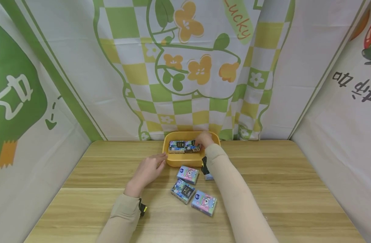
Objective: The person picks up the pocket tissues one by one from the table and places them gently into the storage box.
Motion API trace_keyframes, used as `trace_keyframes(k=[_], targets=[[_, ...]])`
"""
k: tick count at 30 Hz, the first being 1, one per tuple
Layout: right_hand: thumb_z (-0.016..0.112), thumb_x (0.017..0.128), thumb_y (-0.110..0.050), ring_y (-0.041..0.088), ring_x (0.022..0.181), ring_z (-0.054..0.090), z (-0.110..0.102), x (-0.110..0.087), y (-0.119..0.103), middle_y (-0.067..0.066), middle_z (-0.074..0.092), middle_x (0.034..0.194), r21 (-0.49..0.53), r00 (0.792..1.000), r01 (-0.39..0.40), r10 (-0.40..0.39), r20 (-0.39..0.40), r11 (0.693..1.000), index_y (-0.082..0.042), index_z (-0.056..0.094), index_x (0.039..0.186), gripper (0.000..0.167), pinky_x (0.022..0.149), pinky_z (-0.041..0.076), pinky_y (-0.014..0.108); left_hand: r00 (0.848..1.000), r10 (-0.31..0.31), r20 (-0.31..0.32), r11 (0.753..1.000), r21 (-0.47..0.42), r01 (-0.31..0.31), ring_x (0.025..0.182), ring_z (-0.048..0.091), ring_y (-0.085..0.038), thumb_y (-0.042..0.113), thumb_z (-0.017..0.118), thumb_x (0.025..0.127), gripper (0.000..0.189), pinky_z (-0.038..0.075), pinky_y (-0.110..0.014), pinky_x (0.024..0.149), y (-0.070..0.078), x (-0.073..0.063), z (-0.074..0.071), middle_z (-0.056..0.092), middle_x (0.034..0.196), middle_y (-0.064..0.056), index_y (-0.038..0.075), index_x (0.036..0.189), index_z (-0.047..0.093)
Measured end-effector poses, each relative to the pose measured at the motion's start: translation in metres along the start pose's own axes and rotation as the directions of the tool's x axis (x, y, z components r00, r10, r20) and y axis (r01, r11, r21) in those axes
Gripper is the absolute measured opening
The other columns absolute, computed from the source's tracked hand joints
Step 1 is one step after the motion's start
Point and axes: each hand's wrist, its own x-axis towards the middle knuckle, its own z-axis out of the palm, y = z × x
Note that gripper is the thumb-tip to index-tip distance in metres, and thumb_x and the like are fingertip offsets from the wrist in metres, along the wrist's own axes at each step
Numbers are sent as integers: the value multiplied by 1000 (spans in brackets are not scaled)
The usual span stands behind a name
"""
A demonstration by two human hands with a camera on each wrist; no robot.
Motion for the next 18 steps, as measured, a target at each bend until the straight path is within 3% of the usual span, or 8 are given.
trace_keyframes(k=[2, 4, 6, 9, 10, 13, 16, 18], targets=[[72, 79, -2, 29, 79, 68, -5, -27, -9, 18, 65, 87, -4, 1000, -9, 9, -8, 1000, 8, 66, 98, 22, 76, 60, 38, 1000, 2, -2, 1000, 1, -2, 112, 63, -26, 12, 56, 91, 27, 51, -40, 98, 0, 0, 0, 64, 123, -9, 5, 113, 69], [69, 81, 0, 29, 78, 68, -7, -40, -14, 18, 65, 85, 4, 1000, -9, 9, -6, 1000, 8, 66, 96, 17, 75, 60, 36, 1000, 3, -3, 1000, 0, -3, 112, 63, -26, 11, 56, 91, 27, 51, -40, 98, 0, 0, 1, 65, 123, -9, 5, 113, 69], [69, 80, -1, 27, 74, 68, -4, -27, -7, 17, 66, 82, 15, 1000, 19, -19, -1, 1000, 7, 67, 91, 14, 70, 61, 35, 1000, 2, -2, 1000, -1, -2, 113, 63, -26, 12, 56, 91, 27, 50, -40, 98, -1, 1, 1, 64, 123, -9, 4, 113, 69], [74, 75, -3, 28, 63, 66, 8, 33, 13, 17, 64, 74, 15, 999, 38, -38, 9, 999, 4, 67, 79, 10, 56, 59, 35, 1000, -1, 0, 1000, 0, 1, 113, 62, -26, 12, 55, 92, 27, 50, -40, 98, -1, 0, 1, 64, 124, -9, 5, 113, 69], [74, 77, -5, 30, 70, 68, 13, 52, 21, 18, 65, 82, -2, 999, 42, -42, 2, 999, 3, 68, 86, 14, 60, 60, 37, 1000, -1, 1, 1000, 1, 1, 113, 62, -26, 12, 55, 92, 27, 50, -40, 98, 0, 0, 1, 64, 124, -9, 5, 114, 69], [74, 77, -8, 30, 68, 68, 22, 95, 38, 18, 65, 83, -28, 999, 42, -43, -13, 999, 2, 69, 87, 15, 59, 60, 37, 1000, -3, 2, 1000, 0, 3, 113, 62, -26, 12, 55, 92, 27, 50, -40, 98, 0, 0, 0, 64, 124, -9, 5, 114, 69], [76, 78, -12, 27, 69, 68, 25, 104, 40, 16, 65, 88, -37, 1000, 19, -19, -9, 999, 0, 69, 92, 20, 60, 60, 35, 1000, -8, 7, 1000, 2, 8, 113, 62, -26, 12, 55, 92, 27, 50, -40, 99, 1, 0, -1, 64, 124, -9, 6, 114, 69], [80, 72, -10, 25, 60, 66, 27, 119, 43, 14, 63, 80, -24, 1000, 3, -3, 4, 1000, 1, 68, 84, 20, 52, 58, 34, 1000, -10, 9, 1000, 1, 10, 114, 62, -26, 13, 55, 92, 27, 50, -40, 99, 1, 0, -1, 64, 124, -9, 6, 114, 69]])
